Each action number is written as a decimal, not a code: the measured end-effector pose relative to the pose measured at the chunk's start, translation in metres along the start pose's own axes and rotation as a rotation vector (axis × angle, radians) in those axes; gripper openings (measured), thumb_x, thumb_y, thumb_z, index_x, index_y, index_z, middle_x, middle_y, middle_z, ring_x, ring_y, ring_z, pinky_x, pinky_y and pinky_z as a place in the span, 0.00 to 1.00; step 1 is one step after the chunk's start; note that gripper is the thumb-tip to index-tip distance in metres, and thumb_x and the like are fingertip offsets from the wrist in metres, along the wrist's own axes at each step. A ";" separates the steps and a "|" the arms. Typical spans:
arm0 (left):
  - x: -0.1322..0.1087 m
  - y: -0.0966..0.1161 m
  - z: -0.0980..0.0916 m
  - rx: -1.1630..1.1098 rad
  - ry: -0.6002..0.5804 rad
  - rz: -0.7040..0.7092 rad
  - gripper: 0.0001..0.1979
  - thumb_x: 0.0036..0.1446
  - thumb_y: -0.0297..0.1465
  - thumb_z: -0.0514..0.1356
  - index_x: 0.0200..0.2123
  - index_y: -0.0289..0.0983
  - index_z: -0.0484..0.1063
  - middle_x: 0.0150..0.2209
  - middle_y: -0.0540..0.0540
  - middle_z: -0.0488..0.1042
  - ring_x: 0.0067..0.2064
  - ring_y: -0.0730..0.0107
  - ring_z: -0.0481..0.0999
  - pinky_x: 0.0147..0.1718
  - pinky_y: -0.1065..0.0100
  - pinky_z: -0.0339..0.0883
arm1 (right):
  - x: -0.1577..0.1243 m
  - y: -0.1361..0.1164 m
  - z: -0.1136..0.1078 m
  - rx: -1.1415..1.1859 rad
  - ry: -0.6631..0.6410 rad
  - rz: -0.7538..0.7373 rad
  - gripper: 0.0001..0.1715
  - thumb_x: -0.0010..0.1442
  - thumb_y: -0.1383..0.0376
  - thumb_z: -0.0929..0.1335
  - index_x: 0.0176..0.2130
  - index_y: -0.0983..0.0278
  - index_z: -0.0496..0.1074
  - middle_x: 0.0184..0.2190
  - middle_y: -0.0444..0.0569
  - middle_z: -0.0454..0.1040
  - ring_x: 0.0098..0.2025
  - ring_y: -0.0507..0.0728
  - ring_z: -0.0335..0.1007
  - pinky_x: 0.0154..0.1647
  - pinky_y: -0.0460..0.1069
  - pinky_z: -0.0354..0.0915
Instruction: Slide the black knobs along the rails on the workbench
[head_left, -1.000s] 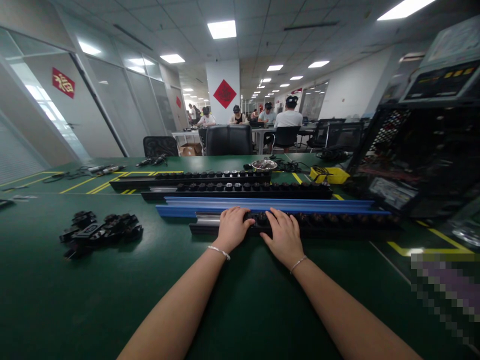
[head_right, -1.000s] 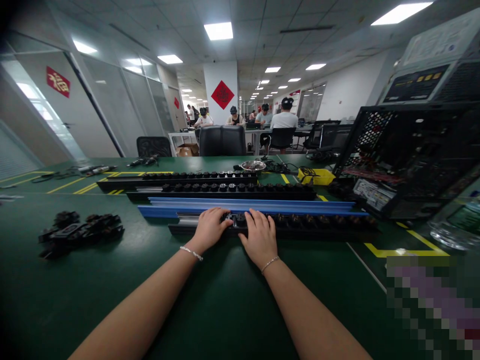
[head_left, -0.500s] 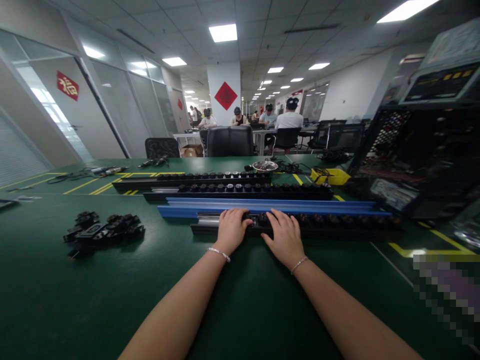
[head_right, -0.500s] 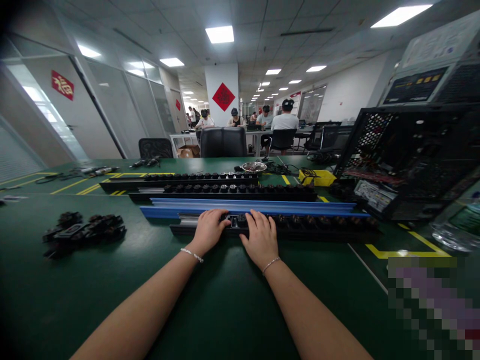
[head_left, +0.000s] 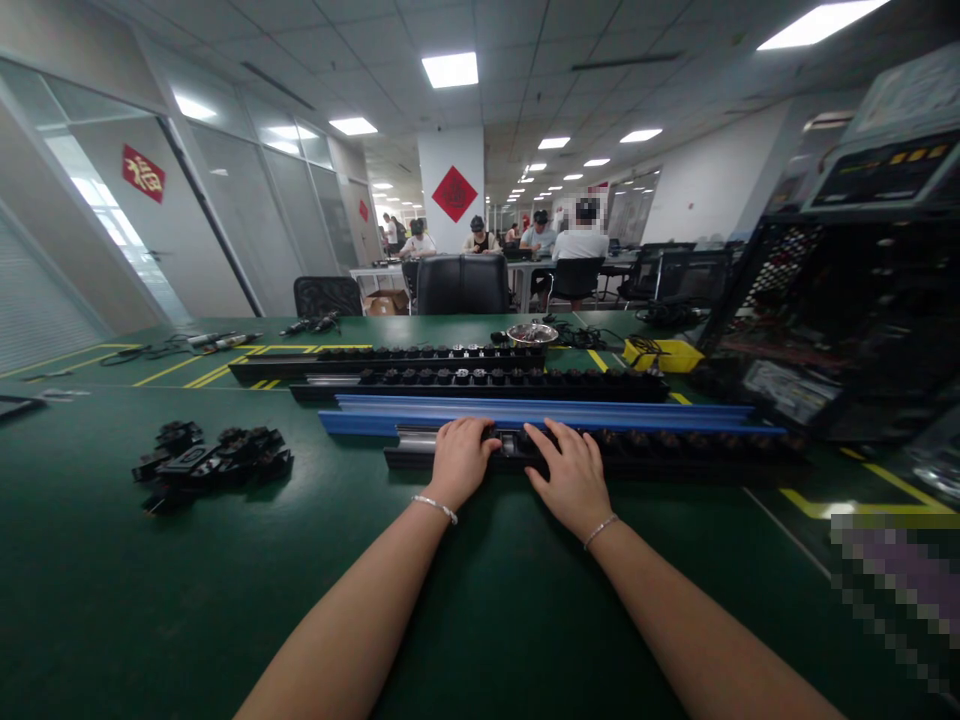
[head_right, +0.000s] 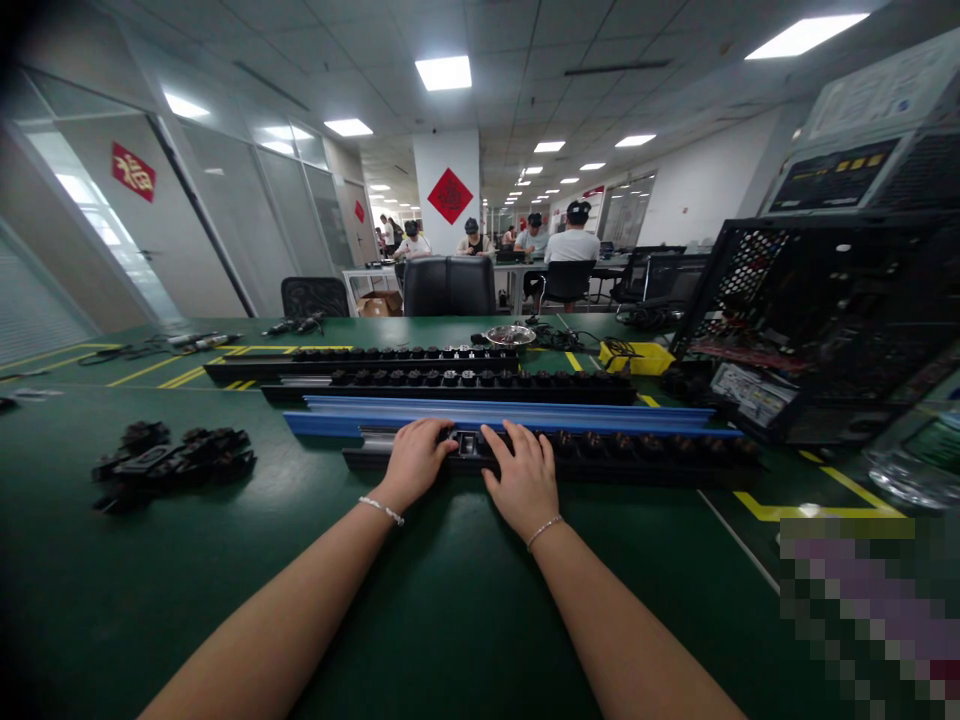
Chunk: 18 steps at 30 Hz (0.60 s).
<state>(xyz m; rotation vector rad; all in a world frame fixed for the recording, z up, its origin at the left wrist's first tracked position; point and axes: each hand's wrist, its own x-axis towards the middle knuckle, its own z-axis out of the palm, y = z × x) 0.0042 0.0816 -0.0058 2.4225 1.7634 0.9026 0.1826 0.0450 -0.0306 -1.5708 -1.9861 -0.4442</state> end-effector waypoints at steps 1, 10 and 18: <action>0.000 -0.001 0.000 0.003 0.003 0.003 0.14 0.57 0.35 0.58 0.47 0.41 0.69 0.47 0.46 0.74 0.52 0.64 0.68 0.53 0.61 0.55 | 0.000 0.000 0.000 -0.004 0.000 -0.003 0.31 0.55 0.61 0.65 0.58 0.53 0.60 0.57 0.51 0.62 0.59 0.62 0.55 0.59 0.62 0.48; -0.002 -0.006 0.002 0.022 0.044 0.002 0.13 0.57 0.34 0.58 0.46 0.42 0.70 0.47 0.47 0.75 0.52 0.64 0.68 0.54 0.59 0.54 | 0.000 -0.001 -0.001 -0.018 -0.010 0.005 0.31 0.54 0.63 0.65 0.57 0.53 0.61 0.58 0.51 0.62 0.59 0.61 0.55 0.60 0.61 0.47; -0.003 -0.008 0.002 0.018 0.037 0.003 0.13 0.58 0.34 0.57 0.47 0.42 0.69 0.47 0.47 0.75 0.51 0.63 0.69 0.50 0.59 0.57 | 0.000 -0.001 0.000 -0.010 -0.004 0.004 0.31 0.54 0.63 0.65 0.57 0.53 0.61 0.58 0.51 0.62 0.59 0.61 0.55 0.60 0.62 0.47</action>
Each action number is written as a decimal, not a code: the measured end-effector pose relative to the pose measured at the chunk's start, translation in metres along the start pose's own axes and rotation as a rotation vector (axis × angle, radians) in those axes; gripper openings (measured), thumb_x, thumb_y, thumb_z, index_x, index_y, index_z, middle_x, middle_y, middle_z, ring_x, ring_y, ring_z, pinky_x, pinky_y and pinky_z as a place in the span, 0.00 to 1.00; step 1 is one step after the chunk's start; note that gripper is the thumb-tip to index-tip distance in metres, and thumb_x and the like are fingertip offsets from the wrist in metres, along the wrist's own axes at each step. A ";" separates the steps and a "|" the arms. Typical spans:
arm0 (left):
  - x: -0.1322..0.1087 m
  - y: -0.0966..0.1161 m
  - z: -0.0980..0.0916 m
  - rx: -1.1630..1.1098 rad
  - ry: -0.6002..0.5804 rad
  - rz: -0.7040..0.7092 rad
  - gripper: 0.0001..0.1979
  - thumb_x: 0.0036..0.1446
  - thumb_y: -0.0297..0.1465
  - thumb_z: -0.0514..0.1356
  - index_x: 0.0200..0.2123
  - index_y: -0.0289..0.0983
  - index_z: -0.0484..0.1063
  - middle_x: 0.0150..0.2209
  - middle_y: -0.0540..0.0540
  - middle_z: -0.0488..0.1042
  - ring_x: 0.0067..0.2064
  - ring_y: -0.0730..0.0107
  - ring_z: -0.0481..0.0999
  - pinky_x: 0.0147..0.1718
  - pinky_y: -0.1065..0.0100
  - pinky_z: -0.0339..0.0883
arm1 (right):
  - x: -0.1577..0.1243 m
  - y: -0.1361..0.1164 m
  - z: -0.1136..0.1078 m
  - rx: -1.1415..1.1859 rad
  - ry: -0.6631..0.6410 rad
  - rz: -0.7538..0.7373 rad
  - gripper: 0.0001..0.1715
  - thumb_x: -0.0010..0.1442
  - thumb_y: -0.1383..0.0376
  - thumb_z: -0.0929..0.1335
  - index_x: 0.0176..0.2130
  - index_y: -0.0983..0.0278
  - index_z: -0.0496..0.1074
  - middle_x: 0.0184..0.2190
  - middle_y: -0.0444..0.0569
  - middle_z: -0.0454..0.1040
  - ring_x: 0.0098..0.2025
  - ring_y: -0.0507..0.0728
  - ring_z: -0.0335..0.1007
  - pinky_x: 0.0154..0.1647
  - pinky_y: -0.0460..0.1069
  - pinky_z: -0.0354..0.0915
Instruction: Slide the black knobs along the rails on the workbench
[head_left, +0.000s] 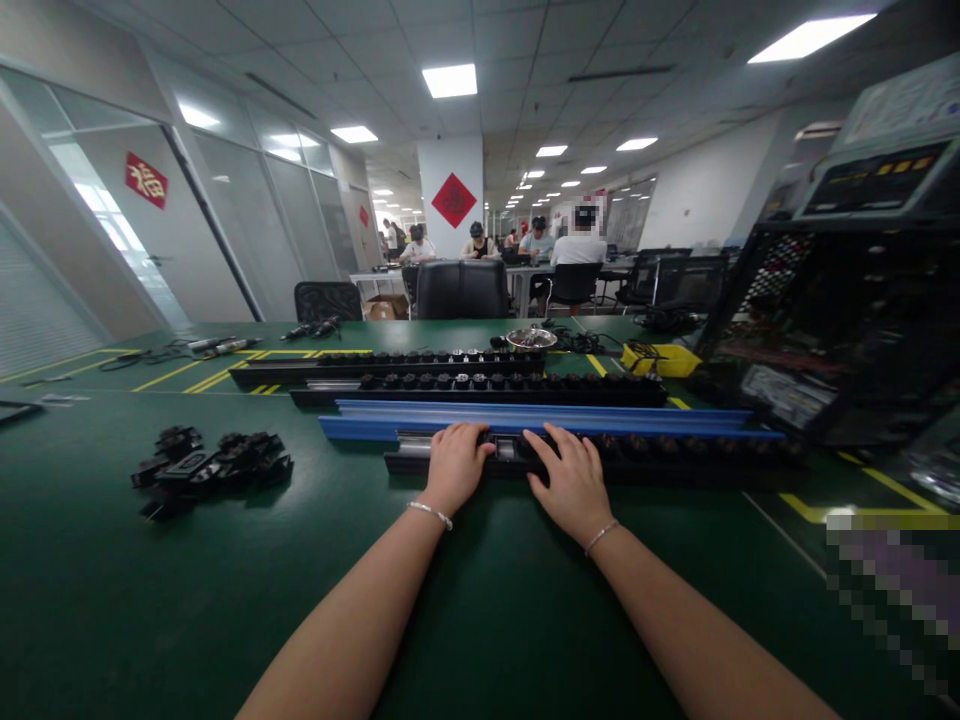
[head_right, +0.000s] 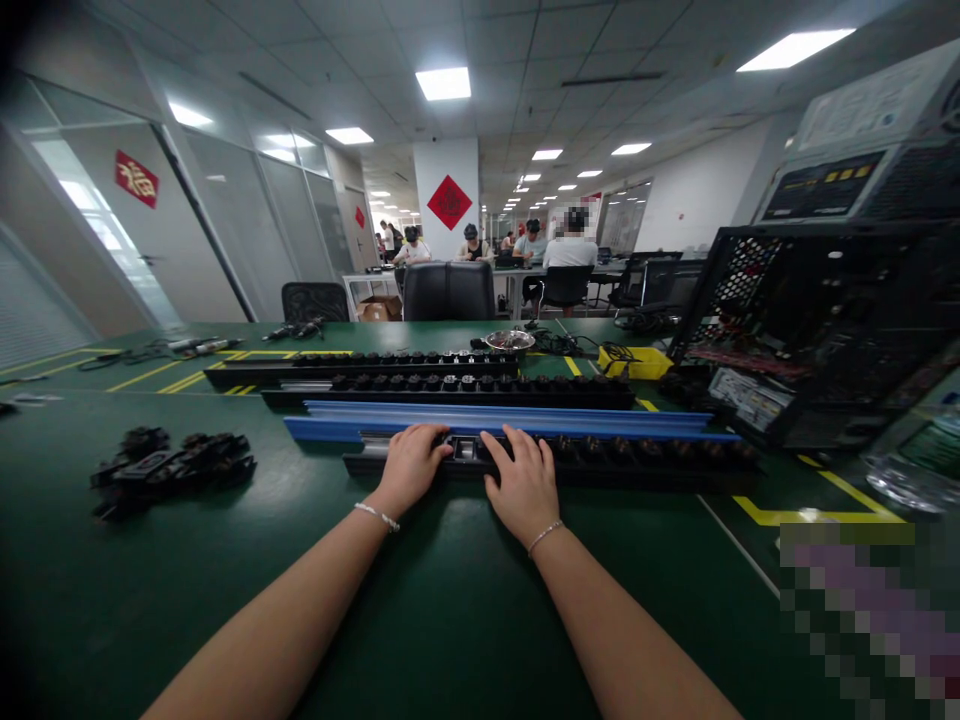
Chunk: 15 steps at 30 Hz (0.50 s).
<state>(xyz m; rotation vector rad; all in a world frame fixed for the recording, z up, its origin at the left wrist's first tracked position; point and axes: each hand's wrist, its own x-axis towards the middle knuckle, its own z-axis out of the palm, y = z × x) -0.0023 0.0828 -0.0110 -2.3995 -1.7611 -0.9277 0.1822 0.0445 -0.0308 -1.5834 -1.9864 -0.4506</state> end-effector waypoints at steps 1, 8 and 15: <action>0.000 0.000 0.000 0.001 -0.002 -0.001 0.13 0.58 0.34 0.57 0.47 0.42 0.69 0.46 0.46 0.75 0.51 0.63 0.69 0.50 0.59 0.57 | 0.000 0.000 0.000 -0.001 -0.001 0.001 0.31 0.54 0.63 0.65 0.57 0.53 0.61 0.58 0.51 0.62 0.59 0.61 0.55 0.60 0.62 0.47; -0.001 -0.003 -0.001 0.011 -0.010 -0.007 0.14 0.58 0.34 0.57 0.48 0.41 0.68 0.47 0.45 0.75 0.51 0.62 0.70 0.49 0.59 0.59 | 0.000 -0.001 -0.001 0.001 -0.008 0.009 0.31 0.54 0.63 0.65 0.57 0.53 0.61 0.58 0.50 0.62 0.60 0.61 0.54 0.60 0.61 0.47; -0.001 -0.011 -0.006 0.024 -0.023 0.007 0.14 0.58 0.35 0.57 0.48 0.40 0.68 0.46 0.45 0.75 0.50 0.62 0.71 0.49 0.60 0.60 | 0.001 0.000 0.000 0.000 -0.015 0.005 0.31 0.54 0.63 0.65 0.57 0.53 0.61 0.58 0.50 0.62 0.59 0.61 0.54 0.60 0.62 0.47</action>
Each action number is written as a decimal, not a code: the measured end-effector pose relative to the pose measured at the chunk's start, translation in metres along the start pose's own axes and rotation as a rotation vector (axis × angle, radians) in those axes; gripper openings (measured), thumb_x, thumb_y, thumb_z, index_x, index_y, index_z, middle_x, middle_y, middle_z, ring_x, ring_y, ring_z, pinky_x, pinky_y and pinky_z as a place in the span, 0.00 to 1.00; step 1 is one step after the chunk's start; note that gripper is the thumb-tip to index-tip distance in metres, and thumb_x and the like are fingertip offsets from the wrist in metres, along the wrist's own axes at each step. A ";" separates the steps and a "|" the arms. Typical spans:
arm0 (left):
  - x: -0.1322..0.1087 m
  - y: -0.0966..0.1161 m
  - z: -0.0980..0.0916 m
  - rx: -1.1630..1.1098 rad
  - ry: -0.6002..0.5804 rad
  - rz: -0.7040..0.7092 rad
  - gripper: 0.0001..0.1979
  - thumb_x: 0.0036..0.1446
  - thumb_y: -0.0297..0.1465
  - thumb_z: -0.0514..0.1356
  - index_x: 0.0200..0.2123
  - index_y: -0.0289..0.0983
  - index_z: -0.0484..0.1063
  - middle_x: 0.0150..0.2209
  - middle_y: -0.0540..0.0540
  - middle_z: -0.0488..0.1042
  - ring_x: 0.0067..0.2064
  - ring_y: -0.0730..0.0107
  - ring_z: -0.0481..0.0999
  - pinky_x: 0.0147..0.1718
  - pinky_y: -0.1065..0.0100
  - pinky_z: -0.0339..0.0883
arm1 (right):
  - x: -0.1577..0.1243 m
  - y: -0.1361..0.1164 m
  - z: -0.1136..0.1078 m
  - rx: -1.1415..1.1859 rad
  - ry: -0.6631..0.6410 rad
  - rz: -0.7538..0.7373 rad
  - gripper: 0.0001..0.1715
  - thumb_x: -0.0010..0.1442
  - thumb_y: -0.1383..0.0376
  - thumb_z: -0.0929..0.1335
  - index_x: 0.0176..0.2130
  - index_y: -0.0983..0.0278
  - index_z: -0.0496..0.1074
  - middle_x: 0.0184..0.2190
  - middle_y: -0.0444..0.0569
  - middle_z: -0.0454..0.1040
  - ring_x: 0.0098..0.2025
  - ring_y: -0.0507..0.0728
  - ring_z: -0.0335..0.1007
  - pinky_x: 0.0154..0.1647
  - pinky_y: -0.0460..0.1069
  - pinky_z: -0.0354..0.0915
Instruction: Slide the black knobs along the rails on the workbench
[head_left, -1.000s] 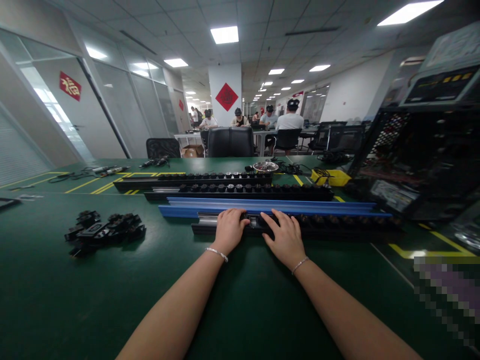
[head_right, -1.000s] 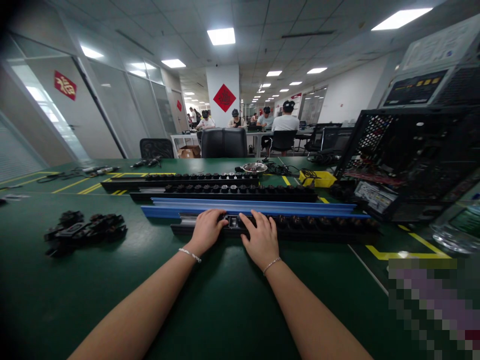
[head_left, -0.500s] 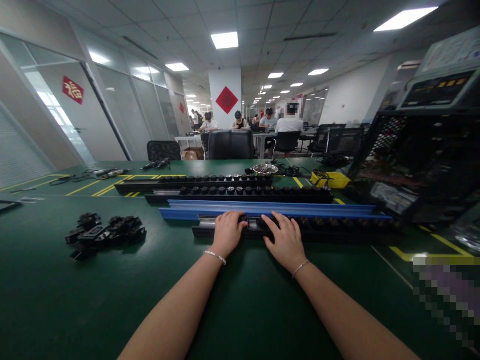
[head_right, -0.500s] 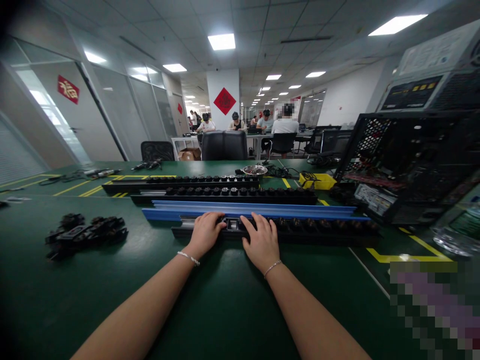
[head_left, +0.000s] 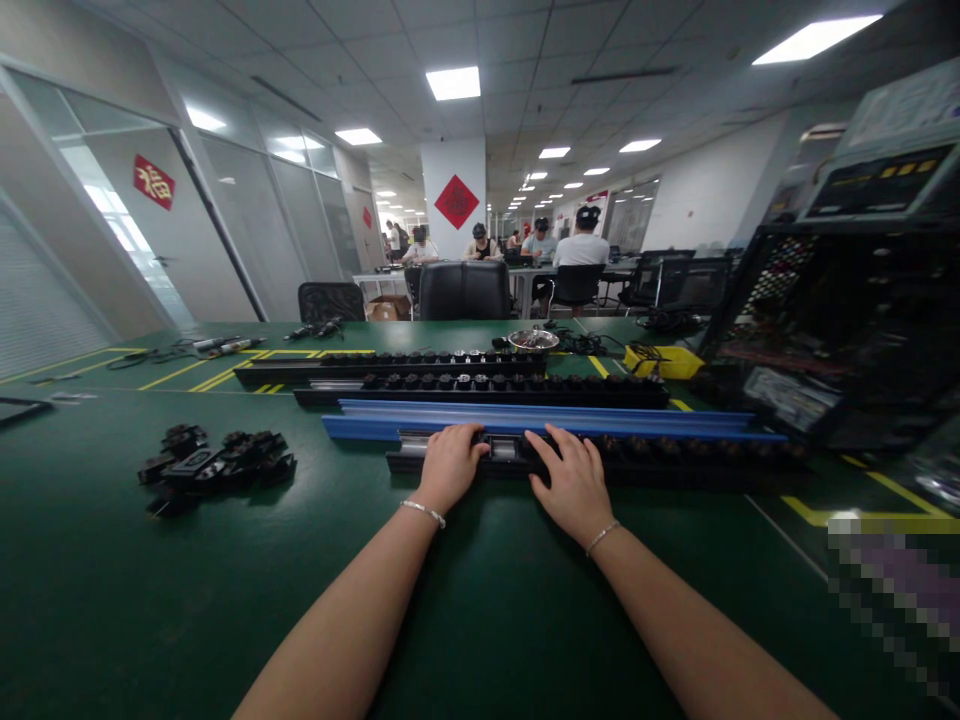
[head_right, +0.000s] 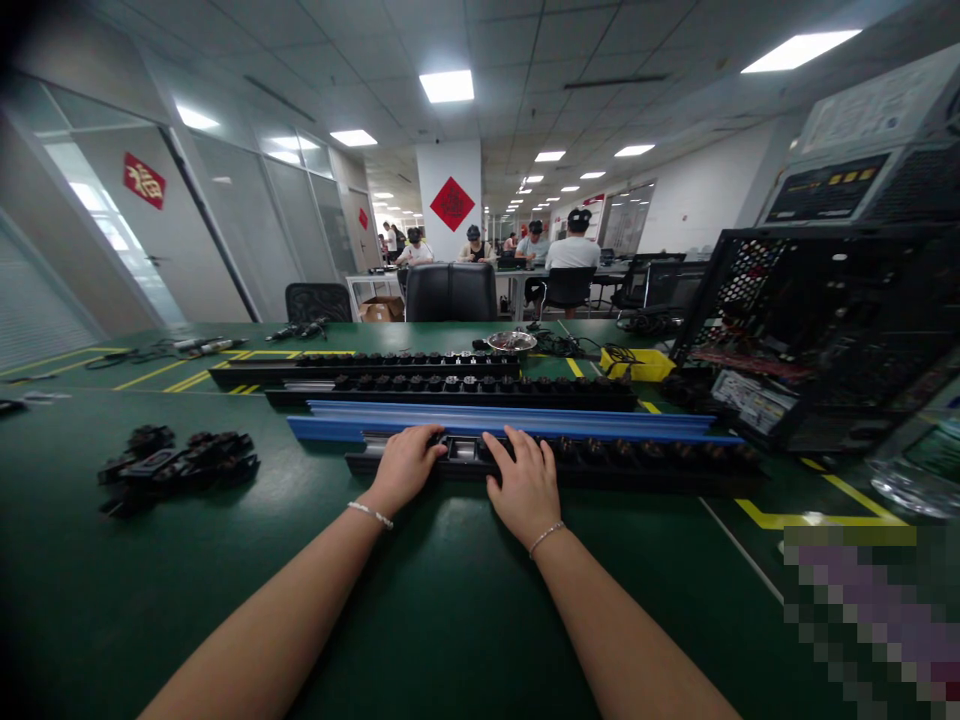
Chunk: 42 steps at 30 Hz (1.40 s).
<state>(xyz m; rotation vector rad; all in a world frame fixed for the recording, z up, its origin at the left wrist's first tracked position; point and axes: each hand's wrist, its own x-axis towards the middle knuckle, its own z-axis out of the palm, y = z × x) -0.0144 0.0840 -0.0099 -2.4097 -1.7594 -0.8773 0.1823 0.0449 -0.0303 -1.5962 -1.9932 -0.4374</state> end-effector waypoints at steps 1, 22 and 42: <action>0.000 -0.001 0.000 0.005 -0.003 0.004 0.14 0.58 0.35 0.57 0.48 0.40 0.68 0.46 0.45 0.75 0.50 0.63 0.71 0.49 0.61 0.60 | 0.000 0.000 0.000 -0.001 0.000 0.000 0.31 0.54 0.63 0.65 0.57 0.53 0.61 0.58 0.50 0.62 0.59 0.61 0.54 0.60 0.61 0.47; -0.005 -0.011 -0.002 0.023 0.071 0.039 0.12 0.60 0.34 0.54 0.46 0.41 0.69 0.46 0.46 0.75 0.49 0.64 0.71 0.57 0.55 0.50 | -0.001 0.000 0.000 0.004 0.002 -0.001 0.31 0.54 0.63 0.64 0.58 0.53 0.61 0.58 0.50 0.61 0.60 0.60 0.53 0.61 0.61 0.46; -0.007 -0.013 -0.001 0.063 0.120 0.021 0.13 0.60 0.33 0.52 0.46 0.39 0.69 0.45 0.46 0.75 0.49 0.63 0.71 0.58 0.54 0.48 | -0.001 0.000 0.000 0.022 0.023 -0.011 0.31 0.54 0.64 0.64 0.57 0.54 0.62 0.58 0.51 0.62 0.59 0.61 0.54 0.60 0.61 0.47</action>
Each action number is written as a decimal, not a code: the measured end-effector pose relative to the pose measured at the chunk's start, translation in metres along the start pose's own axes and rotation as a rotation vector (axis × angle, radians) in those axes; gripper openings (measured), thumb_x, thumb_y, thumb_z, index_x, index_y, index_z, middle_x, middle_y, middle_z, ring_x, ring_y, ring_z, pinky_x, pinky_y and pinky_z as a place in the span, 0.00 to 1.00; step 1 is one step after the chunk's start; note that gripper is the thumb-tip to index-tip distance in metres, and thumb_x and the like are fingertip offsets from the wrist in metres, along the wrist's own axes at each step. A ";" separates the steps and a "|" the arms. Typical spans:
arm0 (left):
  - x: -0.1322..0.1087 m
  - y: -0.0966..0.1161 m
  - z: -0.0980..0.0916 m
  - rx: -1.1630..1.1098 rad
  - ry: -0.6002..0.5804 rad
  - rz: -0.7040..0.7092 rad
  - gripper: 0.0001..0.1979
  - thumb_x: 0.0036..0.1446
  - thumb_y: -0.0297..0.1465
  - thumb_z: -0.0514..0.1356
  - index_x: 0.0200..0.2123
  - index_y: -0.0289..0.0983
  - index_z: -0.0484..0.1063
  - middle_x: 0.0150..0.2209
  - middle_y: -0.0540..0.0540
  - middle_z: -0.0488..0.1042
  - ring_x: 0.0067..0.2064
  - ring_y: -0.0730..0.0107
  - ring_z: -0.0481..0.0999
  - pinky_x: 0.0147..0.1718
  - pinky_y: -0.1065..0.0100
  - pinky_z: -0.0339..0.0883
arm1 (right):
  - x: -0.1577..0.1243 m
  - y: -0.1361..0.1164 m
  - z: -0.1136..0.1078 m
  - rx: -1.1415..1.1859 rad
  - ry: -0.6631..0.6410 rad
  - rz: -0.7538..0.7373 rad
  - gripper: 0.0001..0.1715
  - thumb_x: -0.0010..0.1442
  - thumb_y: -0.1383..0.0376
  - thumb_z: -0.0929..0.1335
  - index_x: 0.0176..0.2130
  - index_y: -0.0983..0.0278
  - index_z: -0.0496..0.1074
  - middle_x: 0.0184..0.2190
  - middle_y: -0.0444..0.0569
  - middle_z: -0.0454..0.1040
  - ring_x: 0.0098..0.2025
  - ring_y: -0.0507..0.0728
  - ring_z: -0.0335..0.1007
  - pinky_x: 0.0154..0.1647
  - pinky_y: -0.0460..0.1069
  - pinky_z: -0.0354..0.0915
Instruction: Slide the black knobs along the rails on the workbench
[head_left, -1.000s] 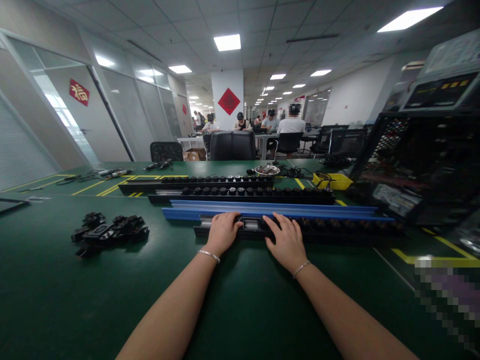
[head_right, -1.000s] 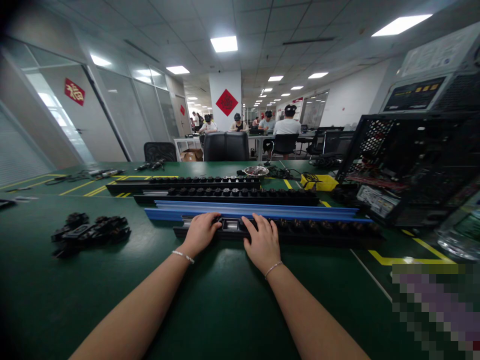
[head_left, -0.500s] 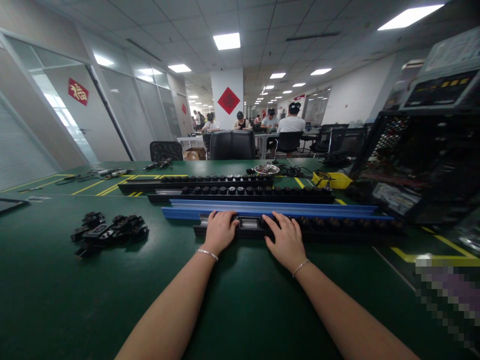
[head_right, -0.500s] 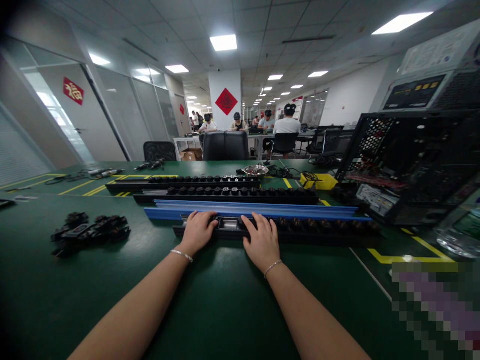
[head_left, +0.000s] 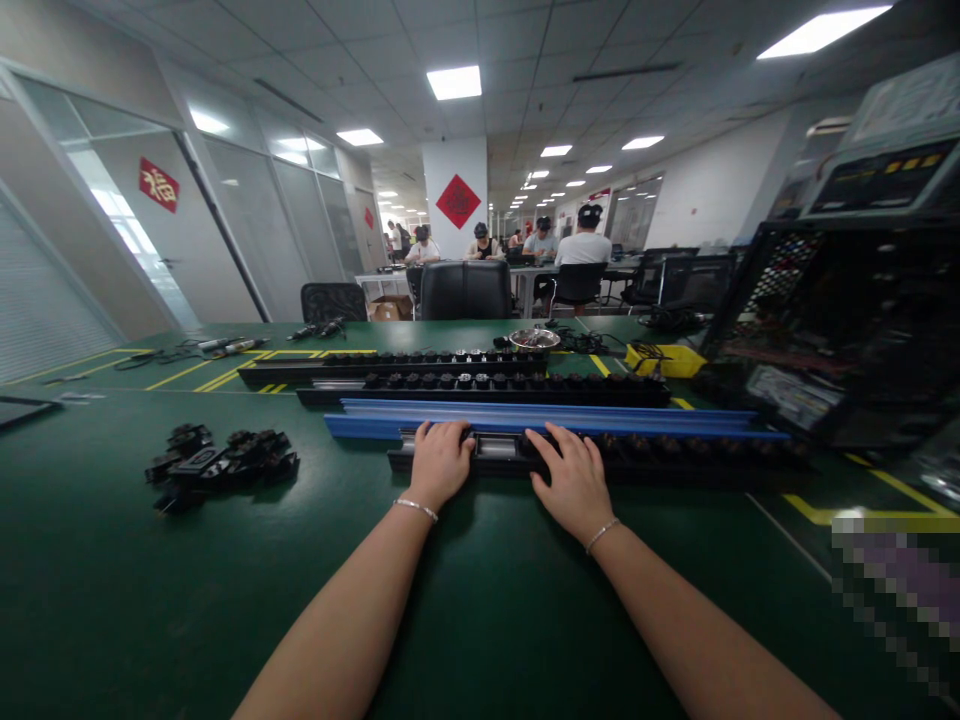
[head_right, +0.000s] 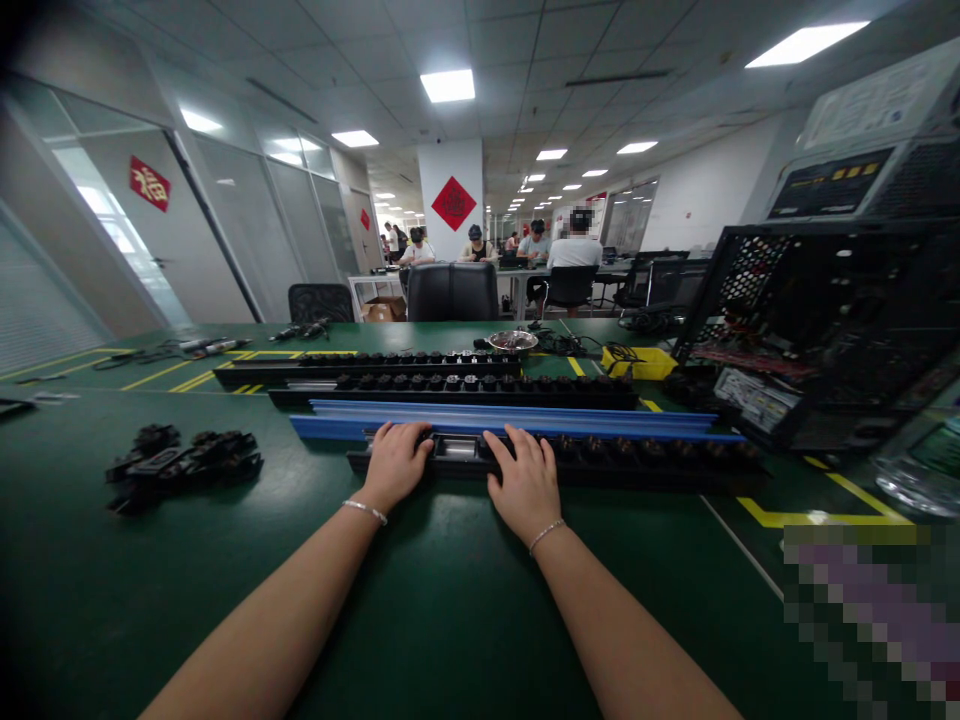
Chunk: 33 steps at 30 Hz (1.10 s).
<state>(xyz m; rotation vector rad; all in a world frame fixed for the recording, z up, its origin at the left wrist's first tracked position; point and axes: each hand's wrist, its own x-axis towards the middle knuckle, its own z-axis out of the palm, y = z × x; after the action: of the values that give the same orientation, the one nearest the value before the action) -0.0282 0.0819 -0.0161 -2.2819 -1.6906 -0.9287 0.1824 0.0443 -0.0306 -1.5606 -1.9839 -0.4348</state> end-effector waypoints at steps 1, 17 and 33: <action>0.000 0.000 0.000 0.003 0.002 -0.001 0.13 0.60 0.33 0.51 0.46 0.39 0.68 0.46 0.46 0.75 0.49 0.63 0.71 0.58 0.54 0.48 | 0.000 0.000 0.000 -0.001 -0.002 0.002 0.31 0.54 0.64 0.64 0.57 0.54 0.61 0.58 0.50 0.61 0.59 0.61 0.54 0.60 0.61 0.47; -0.001 -0.002 0.000 0.026 0.004 -0.004 0.15 0.60 0.32 0.51 0.49 0.39 0.66 0.47 0.44 0.75 0.50 0.62 0.70 0.58 0.55 0.48 | 0.000 0.000 0.001 -0.007 -0.011 0.009 0.31 0.54 0.64 0.63 0.58 0.53 0.61 0.58 0.49 0.61 0.60 0.60 0.54 0.61 0.61 0.46; -0.003 -0.002 -0.002 0.077 0.002 -0.063 0.15 0.60 0.31 0.50 0.49 0.39 0.65 0.44 0.44 0.75 0.48 0.61 0.70 0.57 0.56 0.51 | 0.001 0.000 0.000 -0.005 -0.025 0.015 0.30 0.54 0.64 0.64 0.57 0.53 0.61 0.58 0.49 0.61 0.59 0.60 0.54 0.61 0.61 0.46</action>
<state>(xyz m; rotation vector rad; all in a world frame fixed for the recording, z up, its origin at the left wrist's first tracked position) -0.0311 0.0786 -0.0167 -2.1904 -1.7743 -0.8624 0.1821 0.0445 -0.0300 -1.5903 -1.9904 -0.4160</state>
